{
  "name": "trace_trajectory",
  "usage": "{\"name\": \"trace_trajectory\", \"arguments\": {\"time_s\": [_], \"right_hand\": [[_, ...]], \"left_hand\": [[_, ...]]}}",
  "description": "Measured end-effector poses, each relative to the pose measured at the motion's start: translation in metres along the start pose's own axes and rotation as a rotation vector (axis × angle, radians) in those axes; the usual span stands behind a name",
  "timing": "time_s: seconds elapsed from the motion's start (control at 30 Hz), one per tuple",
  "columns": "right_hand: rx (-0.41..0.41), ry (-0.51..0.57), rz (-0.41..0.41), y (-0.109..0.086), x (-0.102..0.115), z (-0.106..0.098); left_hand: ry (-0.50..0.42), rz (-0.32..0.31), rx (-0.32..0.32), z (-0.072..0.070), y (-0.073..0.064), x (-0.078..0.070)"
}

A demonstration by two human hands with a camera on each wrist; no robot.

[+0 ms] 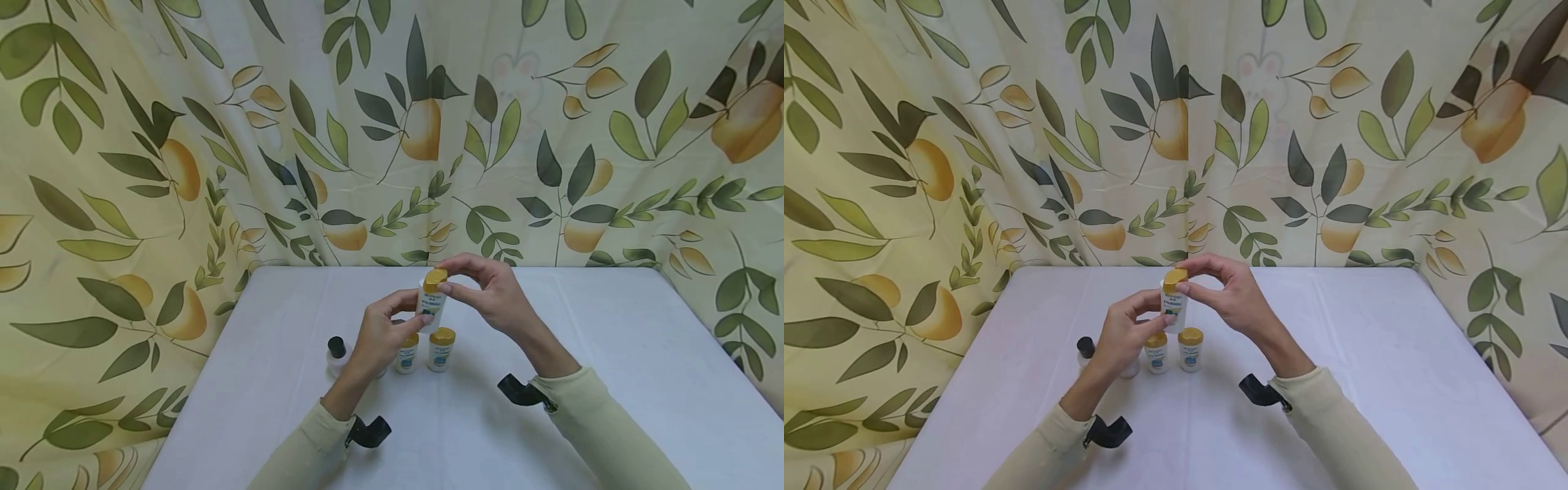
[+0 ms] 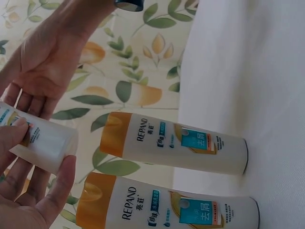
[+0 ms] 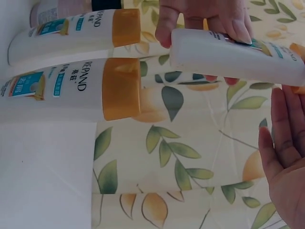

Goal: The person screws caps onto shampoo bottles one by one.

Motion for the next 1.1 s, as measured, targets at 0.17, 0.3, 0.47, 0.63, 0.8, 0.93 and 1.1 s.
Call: {"name": "trace_trajectory", "arguments": {"time_s": [0.17,0.3,0.47,0.63,0.8,0.93,1.1], "right_hand": [[0.001,-0.009,-0.005,0.0008,0.0018,0.0015],[-0.008,-0.023,-0.021,0.0009,0.0044,0.0023],[-0.041,-0.018,-0.027,0.0012,0.0052,0.0024],[-0.063,-0.011,-0.021,0.0011,0.0035,0.0026],[-0.086,-0.023,-0.005,0.0008,0.0030,0.0030],[-0.100,-0.030,0.008,0.0009,0.0027,0.0038],[-0.109,-0.040,0.022,0.0009,0.0009,0.0045]], "left_hand": [[0.009,0.017,-0.009,0.0006,-0.0002,-0.0009],[0.019,0.027,-0.020,0.0012,-0.0003,-0.0009],[0.035,0.025,-0.038,0.0010,-0.0004,-0.0020],[0.043,0.036,-0.047,0.0015,0.0003,-0.0010],[0.057,0.051,-0.059,0.0019,0.0007,-0.0013],[0.065,0.041,-0.080,0.0022,0.0006,-0.0015],[0.073,0.037,-0.104,0.0034,0.0000,-0.0018]]}}
Point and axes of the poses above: each hand's wrist, its own y-axis towards the middle knuckle, its own z-axis out of the palm, x = y × z, the point moved 7 cm from there along y, towards the middle knuckle, and after that the axes turned 1 degree about -z, right-handed, at the moved point
